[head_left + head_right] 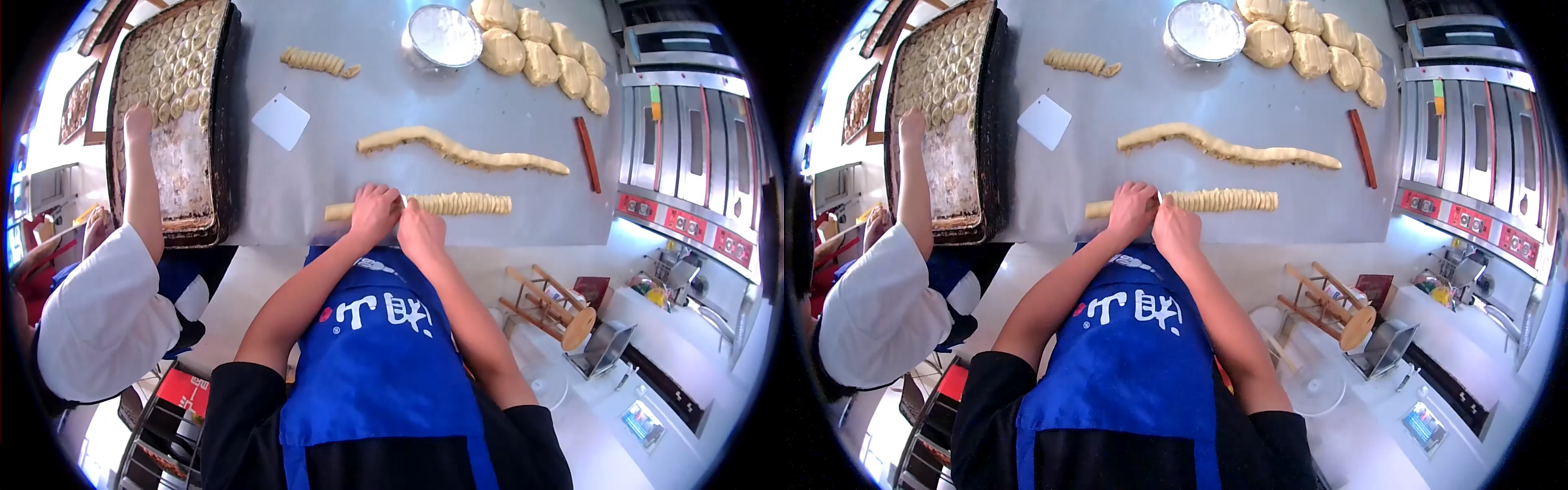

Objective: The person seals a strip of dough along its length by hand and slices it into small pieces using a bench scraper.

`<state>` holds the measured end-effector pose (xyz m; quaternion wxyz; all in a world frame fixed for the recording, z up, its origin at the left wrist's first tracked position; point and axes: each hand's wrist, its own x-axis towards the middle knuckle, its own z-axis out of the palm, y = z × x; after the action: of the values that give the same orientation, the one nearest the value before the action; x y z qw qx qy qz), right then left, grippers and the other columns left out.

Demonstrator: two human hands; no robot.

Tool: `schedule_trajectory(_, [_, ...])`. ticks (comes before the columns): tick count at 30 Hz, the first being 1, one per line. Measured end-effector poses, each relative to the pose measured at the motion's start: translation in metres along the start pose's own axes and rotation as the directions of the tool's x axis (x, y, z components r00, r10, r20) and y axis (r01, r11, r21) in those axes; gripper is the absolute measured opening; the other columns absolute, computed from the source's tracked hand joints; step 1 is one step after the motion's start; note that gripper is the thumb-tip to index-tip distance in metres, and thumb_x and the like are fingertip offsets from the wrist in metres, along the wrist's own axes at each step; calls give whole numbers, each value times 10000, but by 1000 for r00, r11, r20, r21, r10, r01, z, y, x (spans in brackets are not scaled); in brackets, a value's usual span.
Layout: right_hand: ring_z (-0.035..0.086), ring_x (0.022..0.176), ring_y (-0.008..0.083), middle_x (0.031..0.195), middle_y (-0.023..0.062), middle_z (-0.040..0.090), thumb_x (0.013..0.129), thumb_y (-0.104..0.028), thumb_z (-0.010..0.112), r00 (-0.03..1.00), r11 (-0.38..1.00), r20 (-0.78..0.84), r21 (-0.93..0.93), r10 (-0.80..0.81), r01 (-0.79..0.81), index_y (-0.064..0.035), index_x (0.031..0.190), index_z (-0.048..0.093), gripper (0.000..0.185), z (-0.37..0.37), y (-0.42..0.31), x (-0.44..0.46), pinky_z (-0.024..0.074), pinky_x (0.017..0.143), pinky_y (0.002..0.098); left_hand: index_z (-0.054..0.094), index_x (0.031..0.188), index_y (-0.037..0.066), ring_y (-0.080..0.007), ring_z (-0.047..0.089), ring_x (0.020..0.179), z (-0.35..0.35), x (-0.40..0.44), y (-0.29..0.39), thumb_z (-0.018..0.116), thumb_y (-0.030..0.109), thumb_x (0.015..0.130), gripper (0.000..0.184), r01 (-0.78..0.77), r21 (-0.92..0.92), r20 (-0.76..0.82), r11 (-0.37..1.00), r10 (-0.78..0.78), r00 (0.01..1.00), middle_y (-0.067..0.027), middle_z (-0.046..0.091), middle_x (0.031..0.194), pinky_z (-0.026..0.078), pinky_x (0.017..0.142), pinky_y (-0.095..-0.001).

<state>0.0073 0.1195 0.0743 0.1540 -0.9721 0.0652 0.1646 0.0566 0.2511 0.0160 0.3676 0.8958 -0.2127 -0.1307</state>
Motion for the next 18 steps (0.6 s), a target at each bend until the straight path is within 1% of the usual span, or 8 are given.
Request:
schedule_trajectory(3, [733, 682, 418, 713, 221, 720, 1016, -215, 570, 996, 997, -55, 37, 66, -64, -4, 1030, 606, 214, 23, -6, 5, 573, 629, 524, 705, 944, 98, -362, 614, 1009, 3, -4, -6, 759, 178, 822, 156, -12, 25, -18, 1000, 13, 1000, -103, 697, 976, 482, 916, -479])
schedule_trajectory(6, [728, 680, 424, 711, 224, 715, 1022, -226, 568, 989, 992, -115, 92, 95, -85, -8, 1044, 613, 224, 22, 3, 2, 567, 621, 534, 704, 942, 94, -369, 616, 1015, 5, -4, -7, 761, 164, 814, 157, -35, -54, -55, 998, 32, 998, -108, 692, 965, 486, 909, -474])
schedule_trajectory(9, [722, 676, 432, 713, 226, 712, 1031, -234, 562, 978, 985, -192, 162, 84, -53, -12, 1063, 620, 232, 3, 9, -10, 562, 619, 544, 717, 965, 94, -369, 615, 1024, -3, -5, -8, 765, 158, 806, 178, 27, -150, -118, 988, -45, 992, -109, 696, 988, 485, 915, -469])
schedule_trajectory(11, [721, 677, 435, 718, 229, 711, 1039, -242, 556, 982, 986, -171, 161, 74, -46, -7, 1081, 624, 248, -6, 4, -16, 562, 621, 544, 701, 926, 96, -358, 619, 980, -6, -9, -10, 750, 140, 797, 145, -39, -88, -103, 995, 30, 994, -109, 699, 970, 476, 907, -477])
schedule_trajectory(13, [728, 691, 434, 729, 232, 716, 1024, -227, 572, 999, 995, -30, 98, -13, 16, -1, 1064, 621, 235, -15, -3, -11, 568, 632, 544, 701, 931, 97, -358, 619, 983, -9, -9, -9, 752, 143, 795, 153, -30, -76, -73, 997, 24, 997, -111, 698, 970, 478, 903, -478])
schedule_trajectory(14, [728, 691, 434, 729, 232, 716, 1024, -227, 572, 1000, 995, -25, 99, -8, 10, -1, 1064, 621, 235, -12, -6, -6, 568, 632, 544, 700, 937, 99, -359, 619, 985, -10, -7, -7, 753, 147, 793, 161, -30, -60, -47, 998, 27, 999, -113, 696, 971, 481, 900, -479])
schedule_trajectory(16, [736, 706, 428, 730, 232, 719, 1007, -214, 588, 999, 999, 13, 10, 37, -37, 2, 1053, 614, 223, 3, -14, 3, 573, 639, 540, 689, 934, 89, -364, 614, 1004, -7, -5, -10, 767, 141, 788, 173, -17, -48, -27, 999, 16, 999, -112, 695, 996, 485, 901, -485])
schedule_trajectory(18, [738, 706, 426, 731, 231, 721, 999, -210, 596, 998, 997, -22, 38, 67, -66, 3, 1050, 610, 219, 17, -16, 4, 573, 636, 539, 677, 930, 80, -369, 610, 1022, -5, -11, -13, 781, 136, 783, 189, 1, -29, -14, 1000, -1, 1000, -110, 694, 1021, 489, 901, -490])
